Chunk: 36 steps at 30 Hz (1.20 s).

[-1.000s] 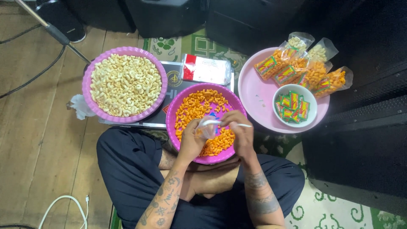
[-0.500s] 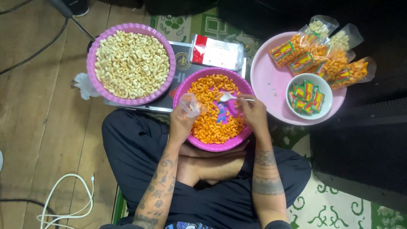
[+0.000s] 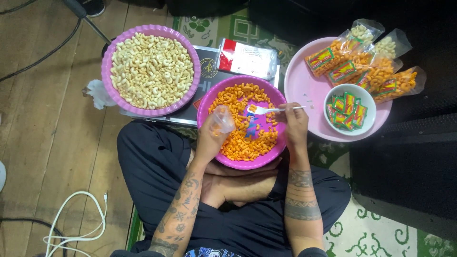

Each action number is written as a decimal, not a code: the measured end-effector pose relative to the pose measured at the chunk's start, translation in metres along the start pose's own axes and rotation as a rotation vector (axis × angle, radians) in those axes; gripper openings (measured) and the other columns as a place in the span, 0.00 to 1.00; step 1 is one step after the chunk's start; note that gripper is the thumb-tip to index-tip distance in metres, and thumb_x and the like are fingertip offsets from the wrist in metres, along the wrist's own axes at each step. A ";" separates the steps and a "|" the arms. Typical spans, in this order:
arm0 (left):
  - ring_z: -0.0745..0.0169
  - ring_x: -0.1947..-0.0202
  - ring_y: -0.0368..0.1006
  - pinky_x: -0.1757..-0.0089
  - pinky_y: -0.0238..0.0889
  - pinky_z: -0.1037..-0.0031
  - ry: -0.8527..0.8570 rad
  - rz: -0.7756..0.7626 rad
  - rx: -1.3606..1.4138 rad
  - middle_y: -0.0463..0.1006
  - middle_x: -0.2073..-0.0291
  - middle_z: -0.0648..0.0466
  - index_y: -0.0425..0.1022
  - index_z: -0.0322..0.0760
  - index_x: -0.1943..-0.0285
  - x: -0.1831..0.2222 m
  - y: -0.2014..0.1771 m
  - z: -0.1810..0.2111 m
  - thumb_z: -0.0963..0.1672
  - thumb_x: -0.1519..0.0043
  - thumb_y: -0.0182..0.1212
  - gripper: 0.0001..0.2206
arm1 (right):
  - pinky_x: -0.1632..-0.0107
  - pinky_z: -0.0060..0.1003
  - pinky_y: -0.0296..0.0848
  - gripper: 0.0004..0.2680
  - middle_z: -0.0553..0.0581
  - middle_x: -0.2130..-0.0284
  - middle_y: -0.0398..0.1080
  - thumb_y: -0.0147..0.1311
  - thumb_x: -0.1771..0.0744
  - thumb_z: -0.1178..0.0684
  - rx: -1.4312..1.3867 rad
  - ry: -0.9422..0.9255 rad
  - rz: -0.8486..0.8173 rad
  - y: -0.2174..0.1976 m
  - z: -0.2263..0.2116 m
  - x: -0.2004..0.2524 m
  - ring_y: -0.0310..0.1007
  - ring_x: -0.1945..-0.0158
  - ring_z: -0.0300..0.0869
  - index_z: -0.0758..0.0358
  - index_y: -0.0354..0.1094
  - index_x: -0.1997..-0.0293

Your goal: Filling small plastic bags with orange snacks using a spoon while sitting on the floor.

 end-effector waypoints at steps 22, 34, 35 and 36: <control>0.32 0.55 0.76 0.53 0.69 0.48 0.142 -0.161 -0.204 0.78 0.61 0.42 0.76 0.42 0.49 -0.006 0.027 0.027 0.40 0.47 0.61 0.16 | 0.51 0.43 0.73 0.08 0.66 0.66 0.73 0.51 0.29 0.55 0.229 -0.456 -0.318 0.040 -0.081 0.045 0.77 0.59 0.52 0.68 0.76 0.58; 0.39 0.55 0.77 0.51 0.70 0.57 0.055 -0.109 -0.137 0.78 0.61 0.48 0.78 0.39 0.51 0.013 0.028 0.038 0.39 0.45 0.65 0.13 | 0.45 0.47 0.66 0.09 0.67 0.61 0.73 0.50 0.31 0.55 0.117 -0.259 -0.641 0.029 -0.061 0.044 0.73 0.52 0.53 0.71 0.75 0.61; 0.38 0.53 0.77 0.51 0.70 0.56 0.083 -0.136 -0.135 0.78 0.61 0.47 0.77 0.40 0.50 0.015 0.029 0.044 0.38 0.45 0.64 0.14 | 0.45 0.48 0.66 0.08 0.67 0.62 0.73 0.50 0.32 0.56 0.143 -0.235 -0.663 0.033 -0.061 0.047 0.73 0.52 0.53 0.70 0.75 0.62; 0.37 0.52 0.76 0.51 0.69 0.55 0.117 -0.162 -0.134 0.78 0.60 0.46 0.77 0.41 0.49 0.014 0.030 0.051 0.38 0.46 0.64 0.15 | 0.45 0.49 0.66 0.08 0.66 0.63 0.73 0.50 0.33 0.57 0.168 -0.218 -0.685 0.038 -0.061 0.047 0.73 0.53 0.54 0.69 0.75 0.63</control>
Point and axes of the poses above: each hand's wrist, its own x-axis away from the middle knuckle, its own y-axis out of the palm, z = x × y, the point moved 4 cm from there along -x, towards the middle knuckle
